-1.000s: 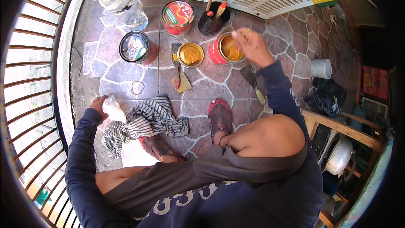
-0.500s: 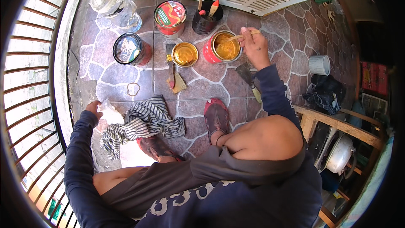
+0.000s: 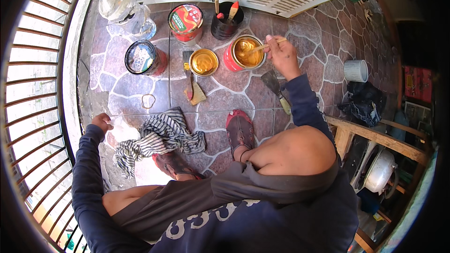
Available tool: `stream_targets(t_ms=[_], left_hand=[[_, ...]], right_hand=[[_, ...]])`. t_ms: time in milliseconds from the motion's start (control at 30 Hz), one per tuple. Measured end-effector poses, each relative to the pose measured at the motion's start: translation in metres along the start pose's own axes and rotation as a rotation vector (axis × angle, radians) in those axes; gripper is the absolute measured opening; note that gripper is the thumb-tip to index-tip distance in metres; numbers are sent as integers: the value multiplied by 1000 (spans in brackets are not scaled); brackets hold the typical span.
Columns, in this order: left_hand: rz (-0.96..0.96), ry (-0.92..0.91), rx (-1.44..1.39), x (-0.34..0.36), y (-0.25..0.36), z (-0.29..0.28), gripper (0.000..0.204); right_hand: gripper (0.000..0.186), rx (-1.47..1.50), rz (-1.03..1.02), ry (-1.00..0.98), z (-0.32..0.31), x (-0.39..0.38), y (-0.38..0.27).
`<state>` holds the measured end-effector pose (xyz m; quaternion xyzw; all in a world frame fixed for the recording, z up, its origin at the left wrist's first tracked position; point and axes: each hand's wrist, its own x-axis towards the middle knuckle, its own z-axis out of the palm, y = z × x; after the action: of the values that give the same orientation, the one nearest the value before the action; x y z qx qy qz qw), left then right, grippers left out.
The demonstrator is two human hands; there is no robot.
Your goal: The person sits on the floor and opens a paint can, then stirs the contents with a wooden stick. They pour a liquid from a plastic bottle into the paint and continue stirring. The person also handles a plastic bag and a cloth during the process.
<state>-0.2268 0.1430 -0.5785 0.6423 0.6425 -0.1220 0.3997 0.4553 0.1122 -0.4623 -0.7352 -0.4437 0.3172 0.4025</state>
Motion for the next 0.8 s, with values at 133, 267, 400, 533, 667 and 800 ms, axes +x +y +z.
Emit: stream_targets(t_ms=[133, 267, 400, 533, 667, 800], left_hand=[[50, 18, -260, 4, -2, -19, 33], [127, 20, -490, 4, 22, -49, 34], [206, -44, -544, -13, 69, -92, 30], [264, 32, -469, -39, 120, -136, 30], [432, 209, -651, -55, 167, -148, 33], [485, 63, -683, -56, 212, -161, 34]], right_hand=[[42, 97, 135, -54, -6, -4, 6], [47, 134, 206, -134, -23, -4, 16], [45, 88, 436, -302, -47, -10, 8], [36, -388, 559, -528, -61, -41, -54], [34, -263, 19, -790, -14, -52, -153], [38, -203, -394, -857, 59, -45, -230]])
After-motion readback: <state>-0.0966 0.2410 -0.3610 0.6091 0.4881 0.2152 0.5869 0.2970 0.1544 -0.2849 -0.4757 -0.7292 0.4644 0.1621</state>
